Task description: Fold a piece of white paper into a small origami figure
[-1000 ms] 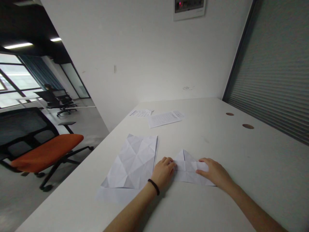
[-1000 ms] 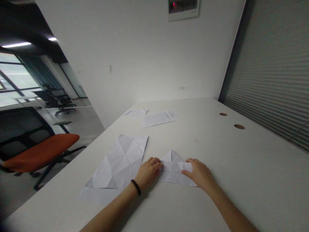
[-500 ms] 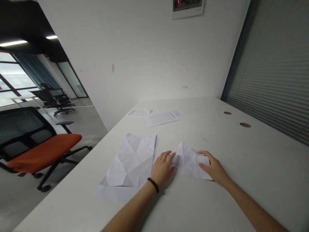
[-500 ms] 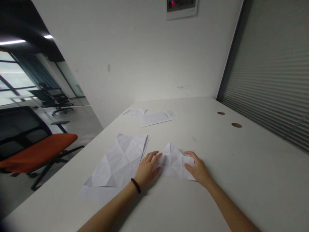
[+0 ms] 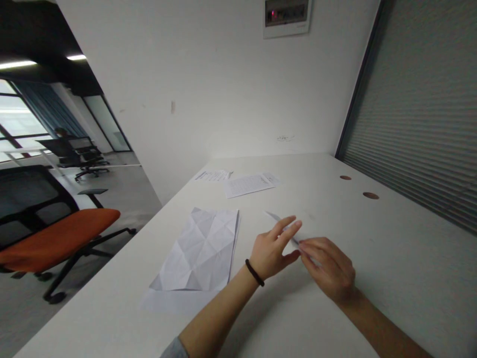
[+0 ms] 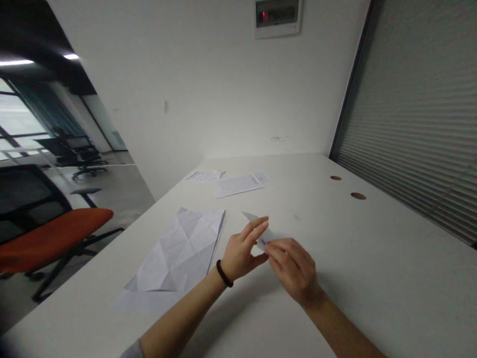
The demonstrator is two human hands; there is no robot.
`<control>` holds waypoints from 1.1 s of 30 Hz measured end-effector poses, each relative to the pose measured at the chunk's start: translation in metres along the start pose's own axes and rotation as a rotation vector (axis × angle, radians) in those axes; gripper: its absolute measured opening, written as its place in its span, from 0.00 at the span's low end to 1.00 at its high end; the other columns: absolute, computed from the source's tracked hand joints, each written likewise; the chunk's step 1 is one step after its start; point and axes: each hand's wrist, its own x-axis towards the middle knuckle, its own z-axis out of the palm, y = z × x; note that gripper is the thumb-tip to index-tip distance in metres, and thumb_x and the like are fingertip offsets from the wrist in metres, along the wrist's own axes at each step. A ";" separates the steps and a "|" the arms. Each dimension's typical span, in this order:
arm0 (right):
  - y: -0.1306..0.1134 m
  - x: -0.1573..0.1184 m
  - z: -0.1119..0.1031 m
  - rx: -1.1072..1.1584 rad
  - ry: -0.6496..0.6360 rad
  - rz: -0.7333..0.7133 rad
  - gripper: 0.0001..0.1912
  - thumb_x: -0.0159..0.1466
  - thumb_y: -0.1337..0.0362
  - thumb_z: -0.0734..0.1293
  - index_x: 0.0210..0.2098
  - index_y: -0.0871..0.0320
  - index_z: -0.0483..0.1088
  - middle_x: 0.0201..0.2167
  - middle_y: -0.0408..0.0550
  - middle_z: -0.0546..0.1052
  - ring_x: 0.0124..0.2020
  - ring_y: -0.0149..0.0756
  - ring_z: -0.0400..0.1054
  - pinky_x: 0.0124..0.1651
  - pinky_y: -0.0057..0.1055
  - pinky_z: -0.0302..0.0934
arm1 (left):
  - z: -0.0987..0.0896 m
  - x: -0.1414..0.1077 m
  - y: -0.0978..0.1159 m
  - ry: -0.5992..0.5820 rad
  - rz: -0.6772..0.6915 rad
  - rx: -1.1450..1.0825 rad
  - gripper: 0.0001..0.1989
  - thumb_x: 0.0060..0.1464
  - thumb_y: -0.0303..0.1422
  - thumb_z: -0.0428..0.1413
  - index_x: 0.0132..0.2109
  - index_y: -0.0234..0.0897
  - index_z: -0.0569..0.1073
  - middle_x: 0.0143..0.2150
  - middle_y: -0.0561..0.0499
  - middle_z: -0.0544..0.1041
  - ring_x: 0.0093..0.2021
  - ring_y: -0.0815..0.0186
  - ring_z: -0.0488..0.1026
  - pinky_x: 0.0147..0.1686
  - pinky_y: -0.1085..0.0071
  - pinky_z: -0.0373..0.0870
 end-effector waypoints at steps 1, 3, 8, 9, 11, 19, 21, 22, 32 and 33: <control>-0.003 -0.003 -0.001 0.047 -0.033 -0.102 0.17 0.55 0.75 0.64 0.43 0.56 0.65 0.33 0.48 0.75 0.37 0.35 0.70 0.39 0.33 0.66 | 0.000 -0.003 -0.002 0.019 0.045 -0.056 0.26 0.53 0.44 0.50 0.57 0.43 0.56 0.54 0.45 0.63 0.44 0.63 0.69 0.39 0.69 0.69; -0.004 -0.012 -0.001 0.121 -0.122 -0.231 0.22 0.55 0.75 0.64 0.49 0.58 0.61 0.36 0.50 0.75 0.40 0.36 0.69 0.40 0.34 0.66 | -0.001 -0.013 -0.007 0.017 0.102 -0.190 0.21 0.52 0.48 0.49 0.47 0.39 0.67 0.46 0.45 0.67 0.42 0.63 0.69 0.40 0.69 0.68; 0.016 -0.030 0.001 0.118 -0.478 -0.185 0.27 0.54 0.66 0.64 0.53 0.59 0.58 0.50 0.56 0.68 0.53 0.41 0.60 0.50 0.42 0.60 | -0.003 -0.037 -0.026 -0.088 0.016 -0.539 0.16 0.46 0.46 0.57 0.29 0.35 0.71 0.40 0.44 0.68 0.41 0.62 0.68 0.42 0.67 0.65; 0.022 -0.033 0.002 0.096 -0.573 -0.156 0.28 0.54 0.65 0.64 0.54 0.59 0.58 0.53 0.57 0.64 0.56 0.43 0.56 0.52 0.44 0.57 | -0.003 -0.040 -0.031 -0.095 -0.028 -0.605 0.15 0.45 0.44 0.58 0.28 0.34 0.71 0.39 0.44 0.68 0.40 0.62 0.68 0.42 0.67 0.65; 0.035 -0.037 0.006 0.042 -0.707 -0.090 0.30 0.53 0.67 0.64 0.55 0.57 0.57 0.58 0.55 0.59 0.59 0.44 0.50 0.56 0.47 0.52 | 0.000 -0.045 -0.039 -0.108 -0.113 -0.741 0.13 0.44 0.41 0.59 0.26 0.34 0.69 0.38 0.45 0.69 0.39 0.63 0.68 0.39 0.68 0.65; 0.065 -0.053 0.023 -0.006 -0.794 0.097 0.22 0.54 0.77 0.59 0.43 0.51 0.70 0.41 0.47 0.72 0.46 0.37 0.63 0.49 0.39 0.57 | 0.002 -0.051 -0.066 -0.351 -0.236 -0.706 0.10 0.40 0.22 0.47 0.27 0.35 0.72 0.39 0.47 0.74 0.42 0.62 0.69 0.44 0.64 0.64; 0.063 -0.054 0.023 -0.032 -0.799 0.131 0.19 0.55 0.76 0.60 0.41 0.50 0.72 0.39 0.47 0.72 0.42 0.36 0.63 0.46 0.37 0.59 | -0.007 -0.054 -0.069 -0.361 -0.240 -0.430 0.18 0.36 0.18 0.45 0.32 0.37 0.74 0.46 0.49 0.72 0.51 0.61 0.64 0.52 0.61 0.58; 0.061 -0.054 0.022 -0.049 -0.800 0.147 0.18 0.56 0.75 0.60 0.41 0.51 0.72 0.38 0.47 0.71 0.41 0.36 0.63 0.45 0.36 0.59 | -0.011 -0.056 -0.070 -0.347 -0.247 -0.308 0.21 0.36 0.18 0.45 0.36 0.39 0.75 0.49 0.51 0.70 0.55 0.61 0.59 0.55 0.60 0.55; 0.062 -0.057 0.017 0.061 -0.737 0.249 0.09 0.59 0.67 0.61 0.37 0.54 0.72 0.35 0.48 0.72 0.39 0.36 0.65 0.42 0.34 0.60 | 0.000 -0.068 -0.064 -0.392 -0.157 -0.020 0.21 0.47 0.38 0.57 0.49 0.41 0.69 0.52 0.48 0.68 0.51 0.60 0.64 0.52 0.63 0.59; 0.063 -0.058 0.016 0.101 -0.716 0.279 0.08 0.60 0.66 0.61 0.35 0.55 0.72 0.34 0.48 0.73 0.38 0.35 0.65 0.41 0.33 0.61 | 0.003 -0.068 -0.066 -0.376 -0.166 -0.018 0.17 0.50 0.36 0.56 0.48 0.41 0.70 0.50 0.49 0.70 0.49 0.61 0.65 0.50 0.65 0.60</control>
